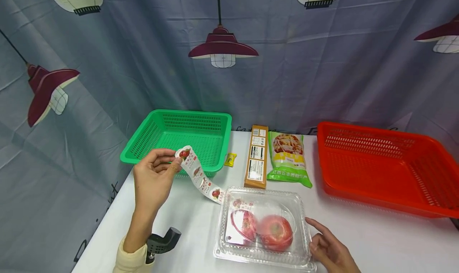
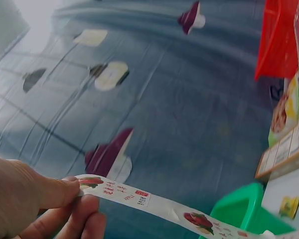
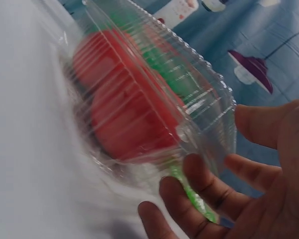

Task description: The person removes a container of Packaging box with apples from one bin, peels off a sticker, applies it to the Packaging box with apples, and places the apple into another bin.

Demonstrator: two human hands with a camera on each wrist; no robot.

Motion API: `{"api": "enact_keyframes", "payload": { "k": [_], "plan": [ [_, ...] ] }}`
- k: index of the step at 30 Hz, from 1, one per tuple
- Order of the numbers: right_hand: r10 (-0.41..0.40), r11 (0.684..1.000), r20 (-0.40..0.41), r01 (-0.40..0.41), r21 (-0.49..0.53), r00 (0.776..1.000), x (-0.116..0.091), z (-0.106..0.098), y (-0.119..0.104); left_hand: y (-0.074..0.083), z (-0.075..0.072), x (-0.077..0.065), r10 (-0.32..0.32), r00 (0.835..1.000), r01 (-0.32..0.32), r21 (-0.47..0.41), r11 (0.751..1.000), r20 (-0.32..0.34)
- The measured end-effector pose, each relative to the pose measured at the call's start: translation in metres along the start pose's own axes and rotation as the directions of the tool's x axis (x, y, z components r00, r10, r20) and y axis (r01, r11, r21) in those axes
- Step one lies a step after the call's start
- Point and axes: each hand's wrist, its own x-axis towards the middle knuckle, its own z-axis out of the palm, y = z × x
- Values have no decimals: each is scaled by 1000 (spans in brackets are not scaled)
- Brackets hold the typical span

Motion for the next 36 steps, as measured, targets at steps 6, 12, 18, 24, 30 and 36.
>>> {"api": "enact_keyframes", "payload": {
  "k": [6, 12, 18, 24, 30, 36],
  "plan": [
    [90, 968, -130, -117, -222, 987, 5, 3, -13, 8, 13, -9, 50, 996, -45, -61, 997, 77],
    [-24, 897, -186, -61, -438, 982, 11, 1, -19, 14, 24, -20, 63, 986, -51, -79, 996, 154],
    [-300, 812, -226, 124, -571, 927, 17, -1, -19, 21, 32, -32, 94, 975, -78, -88, 993, 201],
    [-445, 783, -202, 270, -560, 873, 21, -2, -25, 27, 46, -45, 164, 953, -135, -127, 983, 255],
    [-452, 775, -146, 307, -552, 880, 26, 1, -36, 31, 55, -54, 199, 937, -161, -150, 975, 288],
    [-502, 765, -86, 395, -509, 860, 31, 8, -43, 33, 60, -59, 256, 912, -214, -160, 964, 319]
  ]
}}
